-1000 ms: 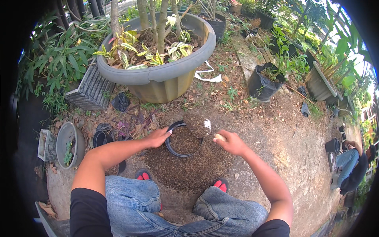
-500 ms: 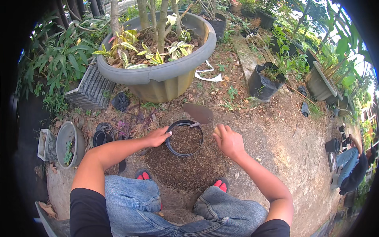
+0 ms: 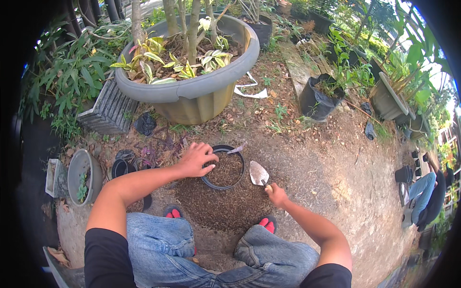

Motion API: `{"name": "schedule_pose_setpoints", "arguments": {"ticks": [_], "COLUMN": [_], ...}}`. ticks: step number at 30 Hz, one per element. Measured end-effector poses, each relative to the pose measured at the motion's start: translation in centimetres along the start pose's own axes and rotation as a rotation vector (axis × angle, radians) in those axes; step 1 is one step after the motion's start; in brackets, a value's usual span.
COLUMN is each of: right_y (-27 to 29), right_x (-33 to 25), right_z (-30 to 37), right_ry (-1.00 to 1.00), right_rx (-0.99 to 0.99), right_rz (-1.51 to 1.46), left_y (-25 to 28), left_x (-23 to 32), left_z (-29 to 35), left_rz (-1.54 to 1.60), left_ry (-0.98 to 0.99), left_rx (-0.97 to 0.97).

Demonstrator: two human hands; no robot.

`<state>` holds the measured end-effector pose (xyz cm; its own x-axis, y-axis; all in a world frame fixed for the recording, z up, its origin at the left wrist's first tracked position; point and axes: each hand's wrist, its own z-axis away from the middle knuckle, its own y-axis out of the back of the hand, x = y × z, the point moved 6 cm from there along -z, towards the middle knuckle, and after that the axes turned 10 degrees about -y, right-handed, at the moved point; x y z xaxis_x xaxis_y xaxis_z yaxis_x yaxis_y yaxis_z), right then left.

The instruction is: The person sits on the ground and uses a small hand trowel to scoop soil into a circular sieve. They shake the sieve to separate fine soil from larger debris, then pour the sifted soil into a black plastic pot. The person repeats this process to fill the pot.

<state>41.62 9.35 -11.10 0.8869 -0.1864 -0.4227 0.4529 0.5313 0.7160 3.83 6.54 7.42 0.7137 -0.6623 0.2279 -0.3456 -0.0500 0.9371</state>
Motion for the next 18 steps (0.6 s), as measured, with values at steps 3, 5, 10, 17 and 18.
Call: {"name": "schedule_pose_setpoints", "arguments": {"ticks": [3, 5, 10, 17, 18], "right_y": [-1.7, -1.2, 4.1, 6.4, 5.8], "right_x": [0.2, -1.6, -8.8, -21.2, -22.0], "right_z": [0.2, 0.7, 1.6, 7.1, 7.3], "right_ry": [-0.065, -0.034, 0.274, 0.748, 0.691], "right_rx": [-0.048, 0.001, 0.34, 0.295, 0.286], "right_rz": [0.005, 0.102, 0.085, 0.052, 0.176], "left_y": [-1.2, -1.8, -3.1, -2.1, -1.9], "left_x": [2.1, 2.9, 3.4, 2.8, 2.7], "left_z": [-1.2, -1.3, -2.1, -1.6, -1.5], "left_rz": [-0.013, -0.022, 0.012, 0.151, 0.16], "left_ry": [-0.156, -0.151, -0.044, 0.079, 0.086], "left_rx": [-0.1, -0.079, -0.076, 0.001, 0.012]}}
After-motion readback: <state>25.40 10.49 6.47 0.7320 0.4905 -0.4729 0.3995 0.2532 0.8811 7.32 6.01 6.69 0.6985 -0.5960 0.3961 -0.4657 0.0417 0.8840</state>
